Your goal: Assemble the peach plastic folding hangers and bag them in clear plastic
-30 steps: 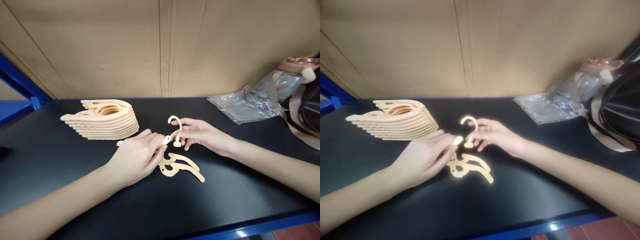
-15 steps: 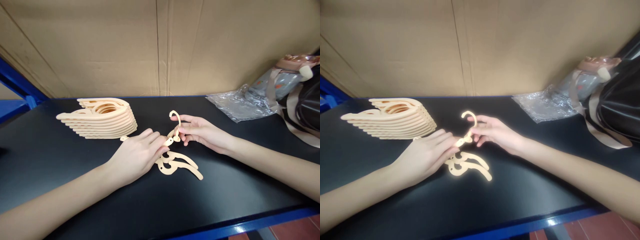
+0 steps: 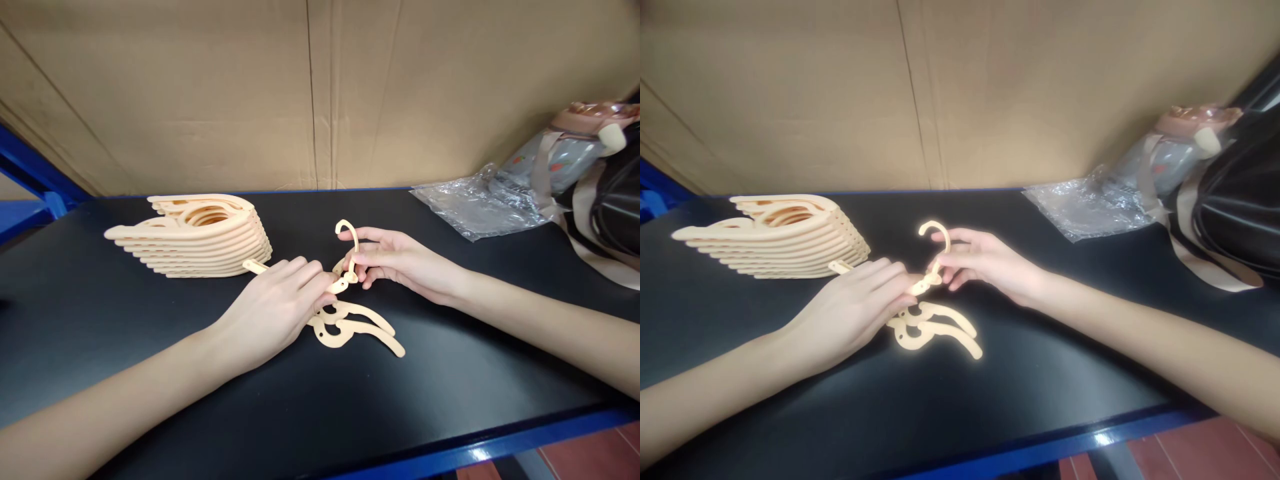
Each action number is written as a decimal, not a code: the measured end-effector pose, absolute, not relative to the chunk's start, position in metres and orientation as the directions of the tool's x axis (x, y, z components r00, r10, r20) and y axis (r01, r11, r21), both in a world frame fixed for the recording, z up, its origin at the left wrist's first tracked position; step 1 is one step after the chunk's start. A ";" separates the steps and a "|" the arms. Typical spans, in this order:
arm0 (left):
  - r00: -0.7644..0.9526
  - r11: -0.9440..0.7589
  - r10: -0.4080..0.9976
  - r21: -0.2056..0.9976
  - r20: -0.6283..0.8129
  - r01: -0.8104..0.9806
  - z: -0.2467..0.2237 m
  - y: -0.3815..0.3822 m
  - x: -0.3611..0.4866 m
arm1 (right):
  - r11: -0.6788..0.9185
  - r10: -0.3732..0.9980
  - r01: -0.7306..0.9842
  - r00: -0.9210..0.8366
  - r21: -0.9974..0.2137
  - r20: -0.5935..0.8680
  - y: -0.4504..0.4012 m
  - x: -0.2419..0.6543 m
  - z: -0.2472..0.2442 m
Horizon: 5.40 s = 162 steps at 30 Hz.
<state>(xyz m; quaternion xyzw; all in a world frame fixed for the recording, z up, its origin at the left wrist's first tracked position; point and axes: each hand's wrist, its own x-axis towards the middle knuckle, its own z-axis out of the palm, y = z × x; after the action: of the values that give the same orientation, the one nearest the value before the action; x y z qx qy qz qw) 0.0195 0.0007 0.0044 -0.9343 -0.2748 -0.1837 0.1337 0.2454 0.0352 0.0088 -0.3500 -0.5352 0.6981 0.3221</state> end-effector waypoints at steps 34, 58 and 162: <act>0.808 -0.797 0.447 -0.238 0.384 0.555 0.003 -0.001 0.021 | -0.094 0.890 -0.045 -0.451 -0.995 -0.063 0.027 0.238 0.001; 0.647 -0.707 0.601 -0.063 0.470 0.704 0.007 -0.009 0.018 | 0.256 0.893 0.002 -0.383 -0.967 0.236 0.023 0.237 -0.007; 0.461 -0.239 0.887 0.841 -0.015 0.486 0.028 -0.013 0.022 | 0.793 0.376 0.558 -0.764 0.244 0.525 0.020 0.248 -0.008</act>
<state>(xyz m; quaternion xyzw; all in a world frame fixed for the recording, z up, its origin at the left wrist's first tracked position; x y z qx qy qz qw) 0.0217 -0.0126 0.0281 -0.7485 -0.4585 -0.2430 -0.4128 0.2479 0.0200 -0.0082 -0.2543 -0.9181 -0.1971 0.2313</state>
